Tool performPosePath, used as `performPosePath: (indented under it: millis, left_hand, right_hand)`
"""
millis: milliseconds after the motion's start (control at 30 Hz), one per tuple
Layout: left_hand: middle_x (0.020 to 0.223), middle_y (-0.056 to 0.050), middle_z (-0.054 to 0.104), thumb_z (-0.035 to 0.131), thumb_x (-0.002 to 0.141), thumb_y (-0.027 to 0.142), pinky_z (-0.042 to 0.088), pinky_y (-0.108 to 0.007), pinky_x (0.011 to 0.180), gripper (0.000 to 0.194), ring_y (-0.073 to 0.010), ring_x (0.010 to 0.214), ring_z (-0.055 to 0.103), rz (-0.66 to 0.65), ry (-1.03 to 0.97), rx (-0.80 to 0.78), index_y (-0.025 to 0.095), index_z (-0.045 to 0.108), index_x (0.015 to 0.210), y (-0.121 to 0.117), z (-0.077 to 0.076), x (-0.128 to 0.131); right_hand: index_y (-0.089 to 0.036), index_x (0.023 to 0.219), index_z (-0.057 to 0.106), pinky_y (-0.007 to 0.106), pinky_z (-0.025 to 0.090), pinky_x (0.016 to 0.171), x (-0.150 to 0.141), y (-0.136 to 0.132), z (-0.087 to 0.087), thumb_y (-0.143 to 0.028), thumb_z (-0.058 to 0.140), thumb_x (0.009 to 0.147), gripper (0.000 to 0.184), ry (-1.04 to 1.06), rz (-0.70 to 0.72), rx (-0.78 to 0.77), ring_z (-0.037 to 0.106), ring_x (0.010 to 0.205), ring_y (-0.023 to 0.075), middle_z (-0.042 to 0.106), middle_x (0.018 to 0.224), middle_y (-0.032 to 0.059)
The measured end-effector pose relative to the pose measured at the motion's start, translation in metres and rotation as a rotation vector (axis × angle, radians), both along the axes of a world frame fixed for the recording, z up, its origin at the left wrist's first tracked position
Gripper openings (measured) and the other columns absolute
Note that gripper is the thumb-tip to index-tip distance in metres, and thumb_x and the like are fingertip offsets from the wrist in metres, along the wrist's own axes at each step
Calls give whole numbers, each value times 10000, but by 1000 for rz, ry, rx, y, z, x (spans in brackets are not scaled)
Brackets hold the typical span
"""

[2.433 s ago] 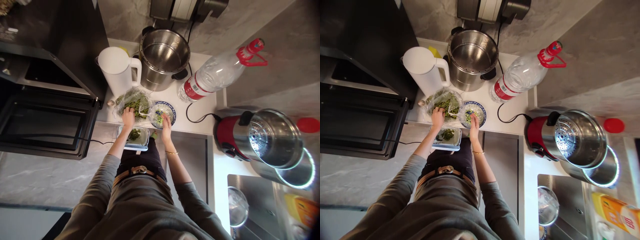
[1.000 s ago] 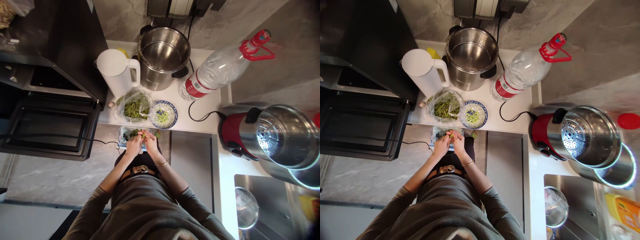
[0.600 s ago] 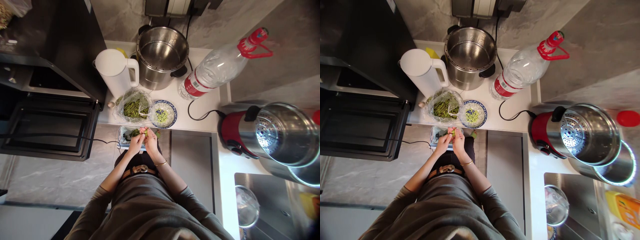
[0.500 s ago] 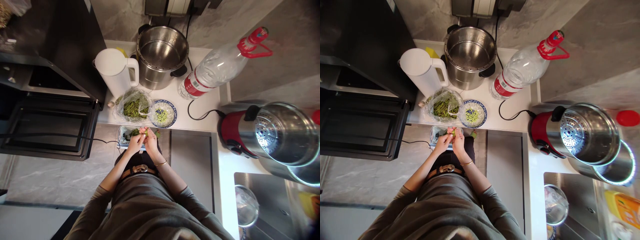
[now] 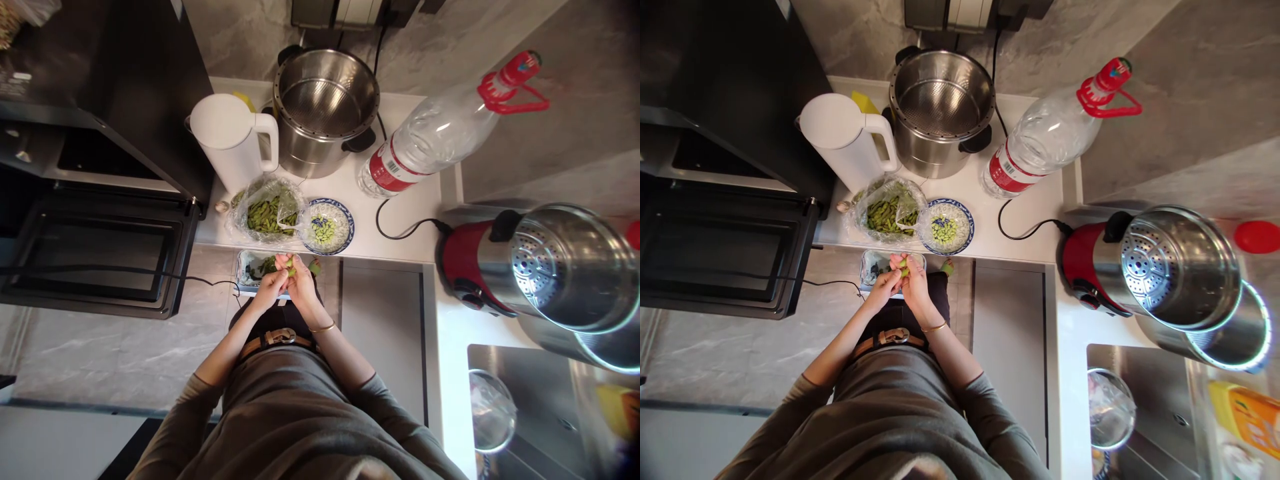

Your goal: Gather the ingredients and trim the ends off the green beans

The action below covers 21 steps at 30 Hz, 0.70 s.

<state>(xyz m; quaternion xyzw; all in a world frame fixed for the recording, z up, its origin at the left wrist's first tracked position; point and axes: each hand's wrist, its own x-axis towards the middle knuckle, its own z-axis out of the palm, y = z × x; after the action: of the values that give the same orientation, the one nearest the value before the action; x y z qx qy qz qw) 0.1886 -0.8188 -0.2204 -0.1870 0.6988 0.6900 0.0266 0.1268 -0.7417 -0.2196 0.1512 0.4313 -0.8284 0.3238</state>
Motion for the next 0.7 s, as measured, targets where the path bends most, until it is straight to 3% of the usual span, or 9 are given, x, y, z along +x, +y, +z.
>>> performPosePath:
  millis: [167,267,367,567,700]
  left_hand:
    - [596,-39,610,469,935,413,386,-276,587,396,-157,558,535,-278,-40,-568,195,593,629,-8,14,5]
    - [695,-86,683,499,910,276,423,-302,638,274,-199,618,606,-367,-101,-794,195,667,709,-7,23,3]
    - [689,-90,688,498,904,251,418,-310,637,269,-209,606,611,-404,-100,-834,197,673,706,-7,29,1]
    - [527,-27,596,468,910,277,346,-276,573,386,-155,508,526,-352,-8,-653,211,588,549,-25,34,5]
    - [537,-34,602,459,903,289,340,-275,578,369,-167,532,544,-166,-68,-787,210,605,574,-36,31,9]
  right_hand:
    - [-235,809,668,373,562,961,6,1,-12,-378,769,743,188,-136,2,-8,725,975,209,766,862,17]
    - [-224,808,675,352,575,929,9,1,-18,-354,781,729,185,-212,-14,-17,729,935,198,766,855,15]
    - [-224,808,684,332,570,929,10,1,-18,-346,771,737,166,-213,-41,-7,726,928,182,764,858,11]
    - [-222,796,721,367,585,873,11,4,-8,-408,817,673,243,-31,14,94,727,851,206,764,806,22]
    - [-190,725,737,338,603,769,9,9,-5,-409,887,563,311,-29,130,143,709,691,175,740,696,13]
